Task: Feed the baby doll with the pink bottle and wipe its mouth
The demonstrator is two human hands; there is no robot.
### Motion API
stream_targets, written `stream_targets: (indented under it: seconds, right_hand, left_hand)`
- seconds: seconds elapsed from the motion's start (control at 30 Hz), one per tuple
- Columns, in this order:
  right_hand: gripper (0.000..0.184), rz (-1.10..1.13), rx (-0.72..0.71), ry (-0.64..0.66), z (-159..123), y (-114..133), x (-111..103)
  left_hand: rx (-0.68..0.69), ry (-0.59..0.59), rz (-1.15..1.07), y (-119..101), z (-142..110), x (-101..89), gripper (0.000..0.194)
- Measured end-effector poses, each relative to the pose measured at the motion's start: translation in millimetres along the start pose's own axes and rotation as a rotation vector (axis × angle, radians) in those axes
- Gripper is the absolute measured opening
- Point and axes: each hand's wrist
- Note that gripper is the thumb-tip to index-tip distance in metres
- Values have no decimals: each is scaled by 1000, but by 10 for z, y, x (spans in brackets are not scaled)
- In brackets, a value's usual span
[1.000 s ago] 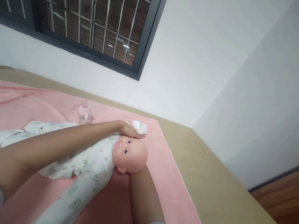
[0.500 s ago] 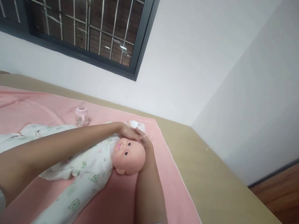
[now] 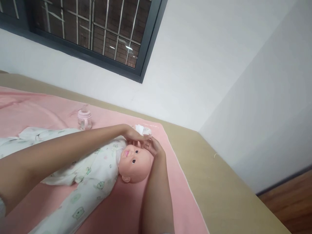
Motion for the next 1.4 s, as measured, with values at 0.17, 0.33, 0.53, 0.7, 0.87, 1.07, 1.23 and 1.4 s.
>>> stream_targets:
  seconds: [0.17, 0.33, 0.53, 0.7, 0.87, 1.07, 1.23, 1.4]
  right_hand:
    - [21, 9, 15, -11, 47, -20, 42]
    - [24, 62, 13, 10, 30, 9, 89]
    - [28, 92, -29, 24, -2, 25, 138]
    - [27, 57, -26, 46, 32, -14, 146]
    - [27, 37, -69, 67, 15, -13, 149]
    - [27, -161, -164, 172, -182, 251, 210]
    - [37, -475, -225, 378, -520, 649, 558]
    - [47, -861, -297, 653, -882, 899, 1107]
  left_hand:
    - [-52, -158, -30, -8, -483, -218, 91]
    - [-32, -265, 6, 36, -894, -189, 102]
    - [-31, -349, -13, 108, -1104, -47, 96]
    - [2, -412, 44, 177, -1264, 48, 86]
    - [-21, -473, 73, 157, -1395, 115, 77]
    - [24, -637, 132, 140, -1399, 109, 61]
    - [80, -727, 136, 129, -1303, 165, 65]
    - [230, -665, 1, 19, -1261, 252, 63]
Point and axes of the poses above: each hand's wrist, its own z-axis towards the middle knuckle, its own x-axis out of the palm, y = z × x, and after that the axes turned 4 degrees about x, right-handed
